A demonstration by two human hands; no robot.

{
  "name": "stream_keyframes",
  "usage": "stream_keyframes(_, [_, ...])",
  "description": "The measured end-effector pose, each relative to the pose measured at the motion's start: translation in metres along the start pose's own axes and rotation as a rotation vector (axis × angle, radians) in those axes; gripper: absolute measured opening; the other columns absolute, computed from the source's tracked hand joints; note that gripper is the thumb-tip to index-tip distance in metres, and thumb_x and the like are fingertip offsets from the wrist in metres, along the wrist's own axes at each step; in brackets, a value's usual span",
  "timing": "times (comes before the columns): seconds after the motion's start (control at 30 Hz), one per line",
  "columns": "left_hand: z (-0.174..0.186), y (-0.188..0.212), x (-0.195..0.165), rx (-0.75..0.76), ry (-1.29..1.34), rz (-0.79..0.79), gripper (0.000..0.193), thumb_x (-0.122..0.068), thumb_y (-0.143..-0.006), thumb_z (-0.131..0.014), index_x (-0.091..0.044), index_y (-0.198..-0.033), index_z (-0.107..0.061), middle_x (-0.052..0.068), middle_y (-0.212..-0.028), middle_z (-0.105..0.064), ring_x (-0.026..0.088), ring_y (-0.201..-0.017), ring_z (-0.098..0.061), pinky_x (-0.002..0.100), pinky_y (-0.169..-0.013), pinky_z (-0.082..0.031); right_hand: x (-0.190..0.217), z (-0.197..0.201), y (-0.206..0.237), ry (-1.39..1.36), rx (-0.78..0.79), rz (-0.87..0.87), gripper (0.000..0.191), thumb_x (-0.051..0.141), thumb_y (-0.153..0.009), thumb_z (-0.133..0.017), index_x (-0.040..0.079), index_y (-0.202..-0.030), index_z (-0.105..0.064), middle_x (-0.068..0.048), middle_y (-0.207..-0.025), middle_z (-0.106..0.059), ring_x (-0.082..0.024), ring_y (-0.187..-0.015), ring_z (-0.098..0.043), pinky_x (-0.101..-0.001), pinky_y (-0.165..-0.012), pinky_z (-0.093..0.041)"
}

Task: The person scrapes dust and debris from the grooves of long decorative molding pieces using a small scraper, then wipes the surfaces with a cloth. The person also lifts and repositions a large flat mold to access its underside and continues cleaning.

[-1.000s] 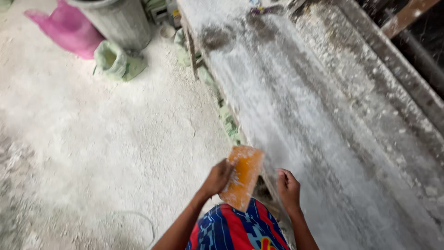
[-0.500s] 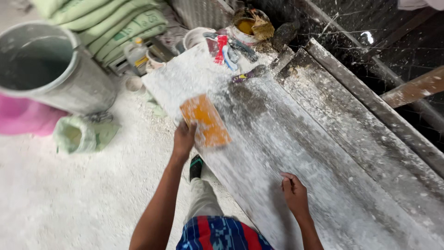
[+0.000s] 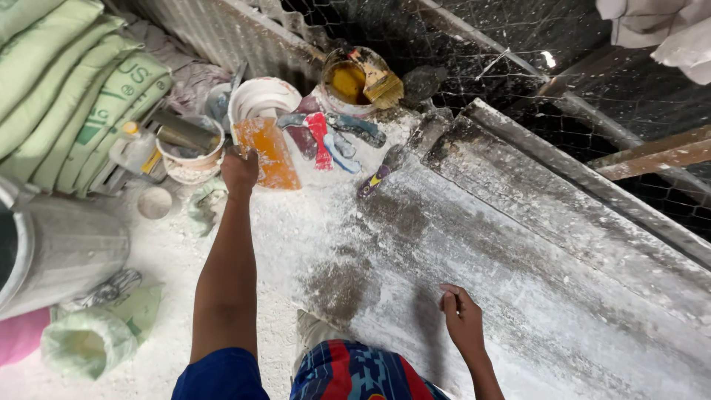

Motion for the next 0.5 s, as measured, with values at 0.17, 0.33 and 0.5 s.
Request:
stream_keyframes(0.17, [0.004, -0.04, -0.025, 0.233, 0.002, -0.104, 0.043, -0.034, -0.089, -0.078, 0.005, -0.106, -0.071, 0.029, -0.098, -0.072, 0.045, -0.095, -0.07, 0.051, -0.083, -0.056, 0.011, -0.009, -0.009, -0.12, -0.097, 0.018, 0.028, 0.019, -0.104, -0.052, 0.002, -0.119, -0.07, -0.005, -0.075, -0.067, -0.013, -0.071, -0.061, -0.0296, -0.067, -0.052])
stream_keyframes(0.33, [-0.014, -0.03, -0.043, 0.42, 0.181, 0.285, 0.056, -0.041, -0.086, -0.075, 0.001, -0.121, -0.065, 0.025, -0.091, -0.074, 0.042, -0.082, -0.077, 0.049, -0.078, -0.061, 0.017, -0.018, -0.011, -0.041, -0.113, -0.021, 0.029, 0.021, -0.103, -0.053, 0.003, -0.118, -0.07, -0.004, -0.075, -0.068, -0.012, -0.072, -0.063, -0.0282, -0.068, -0.053])
stream_keyframes(0.5, [-0.046, -0.016, -0.056, 0.222, 0.051, 0.096, 0.051, -0.038, -0.088, -0.075, 0.003, -0.117, -0.068, 0.023, -0.092, -0.073, 0.038, -0.081, -0.075, 0.047, -0.077, -0.06, 0.017, -0.026, -0.001, -0.078, -0.123, -0.051, 0.029, 0.022, -0.104, -0.053, 0.004, -0.119, -0.071, -0.005, -0.074, -0.066, -0.012, -0.071, -0.061, -0.029, -0.067, -0.051])
Point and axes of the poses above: each hand's wrist, its own y-axis away from the middle knuckle, its own z-axis out of the back of the hand, x = y × z, the point moved 2 cm from there along -y, towards the middle knuckle
